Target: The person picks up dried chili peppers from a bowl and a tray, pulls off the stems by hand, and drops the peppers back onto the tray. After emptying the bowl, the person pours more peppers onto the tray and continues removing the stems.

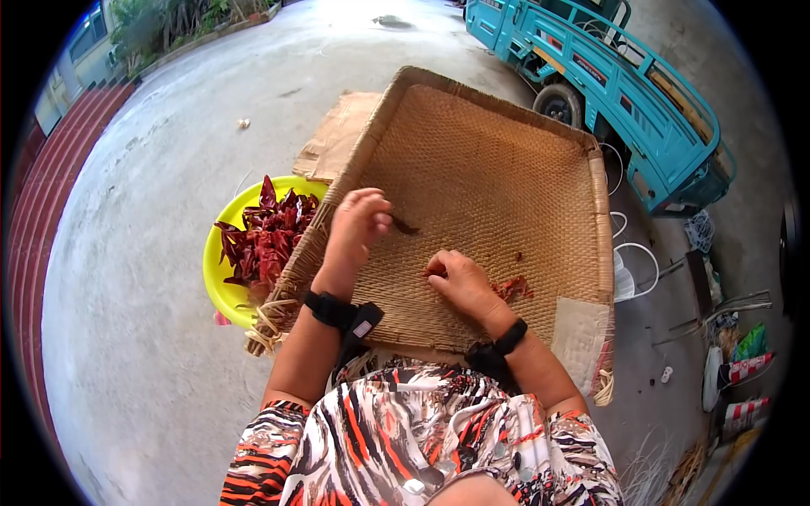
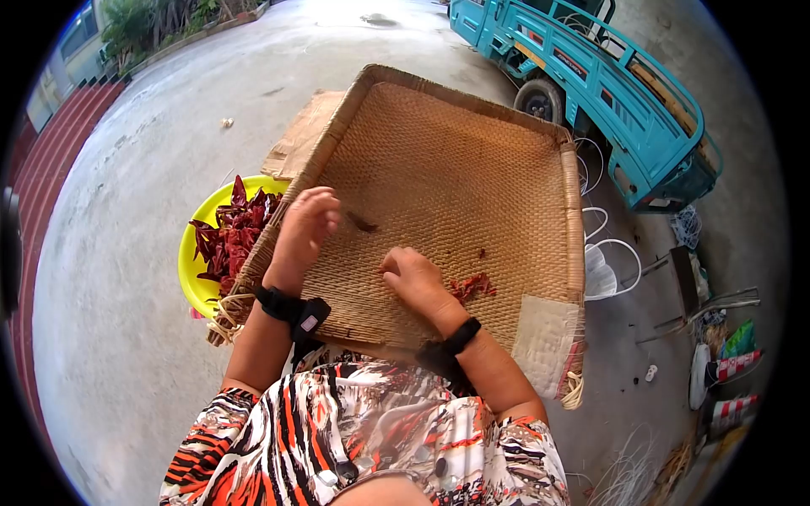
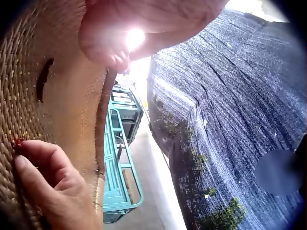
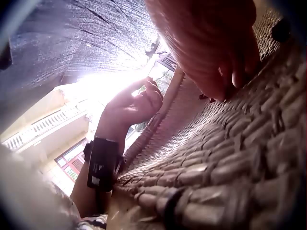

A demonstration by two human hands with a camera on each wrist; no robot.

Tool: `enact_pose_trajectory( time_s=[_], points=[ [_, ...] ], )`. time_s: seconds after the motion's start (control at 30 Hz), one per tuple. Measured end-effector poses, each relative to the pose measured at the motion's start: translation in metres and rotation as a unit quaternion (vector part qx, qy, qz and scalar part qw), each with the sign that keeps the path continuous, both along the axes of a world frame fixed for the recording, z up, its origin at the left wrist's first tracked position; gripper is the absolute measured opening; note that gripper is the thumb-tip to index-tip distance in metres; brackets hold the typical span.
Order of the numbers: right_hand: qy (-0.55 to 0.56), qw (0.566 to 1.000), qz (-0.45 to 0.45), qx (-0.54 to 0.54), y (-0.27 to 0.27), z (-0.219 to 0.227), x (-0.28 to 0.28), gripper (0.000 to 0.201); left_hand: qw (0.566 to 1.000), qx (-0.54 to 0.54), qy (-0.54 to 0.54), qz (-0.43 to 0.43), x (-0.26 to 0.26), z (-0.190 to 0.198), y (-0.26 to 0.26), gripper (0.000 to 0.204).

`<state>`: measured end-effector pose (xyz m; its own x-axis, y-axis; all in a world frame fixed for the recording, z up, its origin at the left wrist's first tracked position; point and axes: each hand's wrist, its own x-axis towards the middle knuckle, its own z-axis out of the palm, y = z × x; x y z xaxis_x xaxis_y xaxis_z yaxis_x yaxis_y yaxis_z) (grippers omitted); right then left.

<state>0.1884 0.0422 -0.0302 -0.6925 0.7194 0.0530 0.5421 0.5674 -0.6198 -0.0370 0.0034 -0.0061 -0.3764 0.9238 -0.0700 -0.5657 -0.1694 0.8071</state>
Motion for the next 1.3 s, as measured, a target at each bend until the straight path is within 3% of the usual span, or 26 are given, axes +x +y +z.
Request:
enact_pose_trajectory(
  time_s=[0.07, 0.13, 0.2, 0.33, 0.5, 0.53, 0.63, 0.8, 0.9, 1.0, 1.1, 1.3],
  points=[
    [0.019, 1.0, -0.002, -0.019, 0.005, -0.002, 0.003, 0.016, 0.989, -0.02, 0.105, -0.098, 0.011, 0.0, -0.001, 0.024],
    [0.097, 0.989, -0.015, -0.114, 0.008, -0.005, 0.003, 0.016, 0.954, -0.033, 0.233, -0.186, 0.018, 0.0, 0.0, 0.025],
    [0.152, 0.973, -0.023, -0.174, 0.009, -0.003, 0.002, 0.016, 0.925, -0.037, 0.315, -0.208, 0.025, -0.003, -0.002, 0.029],
    [0.214, 0.947, -0.017, -0.241, 0.011, 0.02, -0.001, 0.011, 0.901, -0.01, 0.343, -0.267, 0.032, -0.006, -0.004, 0.036],
    [0.276, 0.923, -0.033, -0.265, 0.009, 0.047, -0.004, 0.018, 0.934, -0.056, 0.271, -0.227, 0.038, 0.003, -0.004, 0.036],
    [0.274, 0.935, -0.04, -0.223, 0.015, 0.039, -0.004, 0.017, 0.943, -0.071, 0.252, -0.207, 0.039, 0.003, -0.004, 0.036],
    [0.132, 0.988, -0.03, -0.08, 0.021, 0.027, -0.002, 0.017, 0.926, -0.047, 0.328, -0.183, 0.035, -0.014, 0.002, 0.03],
    [0.002, 0.993, 0.072, 0.094, 0.017, 0.008, -0.008, 0.012, 0.895, -0.068, 0.411, -0.16, 0.034, -0.023, 0.003, 0.026],
    [0.033, 0.998, 0.057, 0.01, 0.021, -0.001, -0.01, 0.013, 0.881, -0.069, 0.438, -0.164, 0.033, -0.027, 0.003, 0.027],
    [0.056, 0.996, 0.041, 0.056, 0.027, -0.008, -0.005, 0.013, 0.866, -0.074, 0.469, -0.161, 0.035, -0.025, 0.002, 0.028],
    [0.069, 0.997, 0.041, 0.006, 0.03, -0.01, -0.003, 0.013, 0.851, -0.082, 0.495, -0.157, 0.037, -0.025, 0.001, 0.028],
    [0.048, 0.999, 0.001, 0.004, 0.044, -0.015, -0.007, 0.013, 0.848, -0.089, 0.495, -0.168, 0.039, -0.024, 0.0, 0.03]
  ],
)
